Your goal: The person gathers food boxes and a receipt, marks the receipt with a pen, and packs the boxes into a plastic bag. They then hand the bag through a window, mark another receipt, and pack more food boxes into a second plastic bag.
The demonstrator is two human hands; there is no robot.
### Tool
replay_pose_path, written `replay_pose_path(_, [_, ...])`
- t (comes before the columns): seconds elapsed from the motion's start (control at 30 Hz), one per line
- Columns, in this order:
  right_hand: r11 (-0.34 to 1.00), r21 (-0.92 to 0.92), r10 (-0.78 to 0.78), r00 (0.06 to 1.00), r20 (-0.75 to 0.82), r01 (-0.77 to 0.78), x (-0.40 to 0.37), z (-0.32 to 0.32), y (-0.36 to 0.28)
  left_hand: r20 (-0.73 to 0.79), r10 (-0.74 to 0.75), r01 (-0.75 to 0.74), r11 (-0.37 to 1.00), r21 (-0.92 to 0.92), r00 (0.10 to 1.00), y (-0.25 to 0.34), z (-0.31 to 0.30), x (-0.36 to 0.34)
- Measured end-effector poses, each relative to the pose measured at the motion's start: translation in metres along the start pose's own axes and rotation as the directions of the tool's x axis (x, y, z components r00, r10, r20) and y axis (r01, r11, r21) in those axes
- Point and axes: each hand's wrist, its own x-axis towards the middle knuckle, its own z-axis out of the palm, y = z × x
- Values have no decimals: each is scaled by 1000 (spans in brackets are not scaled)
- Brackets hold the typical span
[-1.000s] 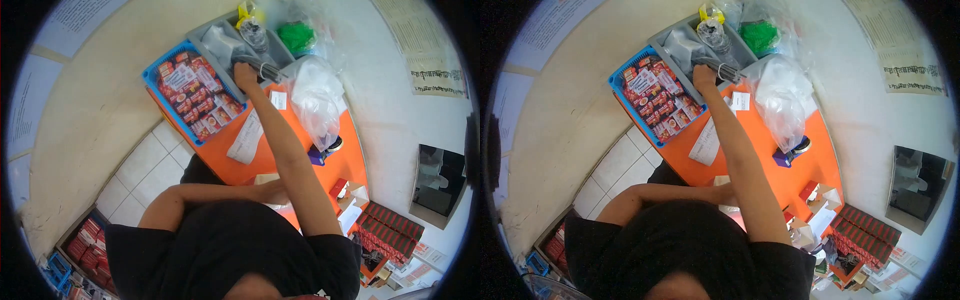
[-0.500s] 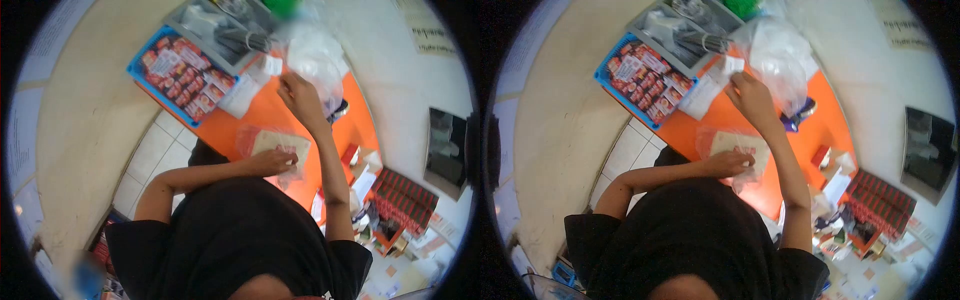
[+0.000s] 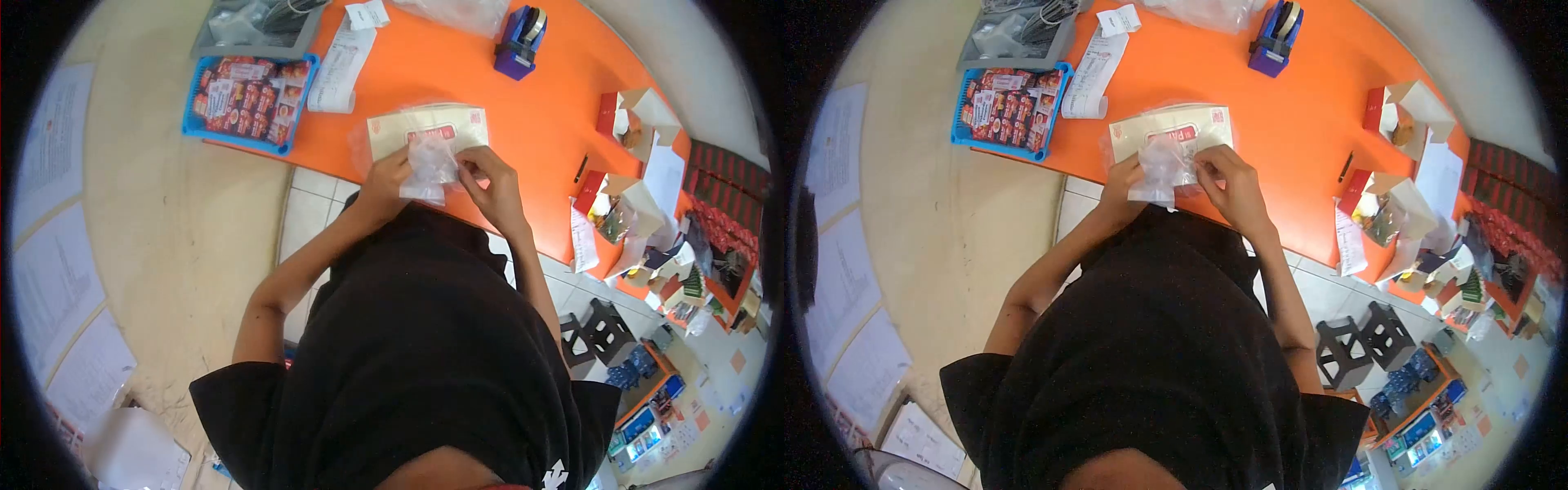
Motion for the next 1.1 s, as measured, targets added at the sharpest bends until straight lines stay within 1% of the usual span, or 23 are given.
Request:
replay_pose_path(0.07, [997, 74, 4, 999, -32, -1, 0, -1, 3, -115, 69, -50, 986, 160, 991, 2, 2, 4])
replay_pose_path(0.1, [996, 84, 1, 1000, -21, 1, 0, -2, 4, -109, 71, -52, 984, 171, 992, 10, -2, 8])
replay_pose_path(0.17, [995, 102, -10, 1000, -12, 11, 0, -3, 9, -77, 198, -126, 833, 538, 977, 29, -17, 20])
replay_pose_path(0.2, [998, 51, -48, 999, -3, 48, 1, -3, 12, -74, 199, -127, 827, 547, 977, 27, -15, 19])
replay_pose_path(0.27, [996, 7, -94, 996, 8, 94, 1, -2, 16, 89, -78, 31, 896, 442, 993, 19, -11, 20])
replay_pose_path(0.3, [980, -88, -180, 984, 9, 180, 2, -1, 17, 86, -79, 32, 892, 452, 993, 23, -13, 25])
replay_pose_path(0.33, [948, -182, -263, 965, 17, 262, 2, 0, 18, 123, -136, 73, 905, 420, 983, 28, -17, 31])
replay_pose_path(0.37, [947, -175, -270, 963, 16, 268, 2, 4, 18, 162, -192, 116, 914, 388, 968, 30, -19, 36])
replay_pose_path(0.4, [953, -139, -285, 952, -114, 268, 2, 10, 15, 157, -192, 116, 910, 397, 969, 26, -21, 41])
replay_pose_path(0.43, [957, -103, -289, 926, -241, 272, 2, 14, 13, 164, -362, 307, 907, 287, 917, 20, -24, 47])
replay_pose_path(0.47, [955, -98, -295, 924, -243, 280, -1, 16, 8, 190, -516, 489, 855, 174, 835, 16, -26, 49])
replay_pose_path(0.5, [935, -78, -355, 910, -213, 346, -6, 17, 3, 184, -516, 487, 854, 182, 836, 15, -24, 47])
replay_pose_path(0.53, [910, -55, -413, 892, -185, 410, -9, 18, 0, 161, -537, 561, 790, -247, 828, 14, -21, 43])
replay_pose_path(0.57, [909, -50, -415, 889, -193, 414, -9, 22, 1, 152, -562, 517, 579, -630, 813, 13, -19, 40])
replay_pose_path(0.6, [907, -54, -420, 888, -185, 418, -12, 27, 4, 154, -563, 522, 582, -624, 812, 15, -19, 38])
replay_pose_path(0.67, [906, -54, -421, 889, -178, 419, -13, 34, 9, 143, -633, 543, 500, -675, 761, 17, -17, 35])
replay_pose_path(0.7, [943, 209, -217, 956, -196, 257, -12, 36, 11, 144, -637, 547, 498, -673, 757, 17, -15, 33])
replay_pose_path(0.73, [886, 457, -7, 987, -158, 79, -11, 37, 13, 128, -650, 542, 489, -683, 749, 18, -13, 31])
replay_pose_path(0.77, [885, 458, -5, 987, -159, 79, -10, 40, 18, 113, -660, 535, 484, -693, 743, 17, -12, 31])
replay_pose_path(0.83, [776, 628, 37, 989, -144, 63, -8, 45, 25, 109, -652, 525, 486, -699, 750, 12, -10, 28])
replay_pose_path(0.97, [731, 683, 83, 990, -116, 19, -7, 43, 20, 74, -661, 493, 475, -729, 746, 11, -5, 25])
replay_pose_path(1.03, [567, 815, 207, 978, 0, -120, -6, 40, 12, 62, -652, 482, 489, -727, 755, 9, -2, 22])
replay_pose_path(1.1, [583, 799, 204, 978, 28, -145, -4, 35, 12, 50, -640, 468, 504, -726, 767, 8, 1, 22])
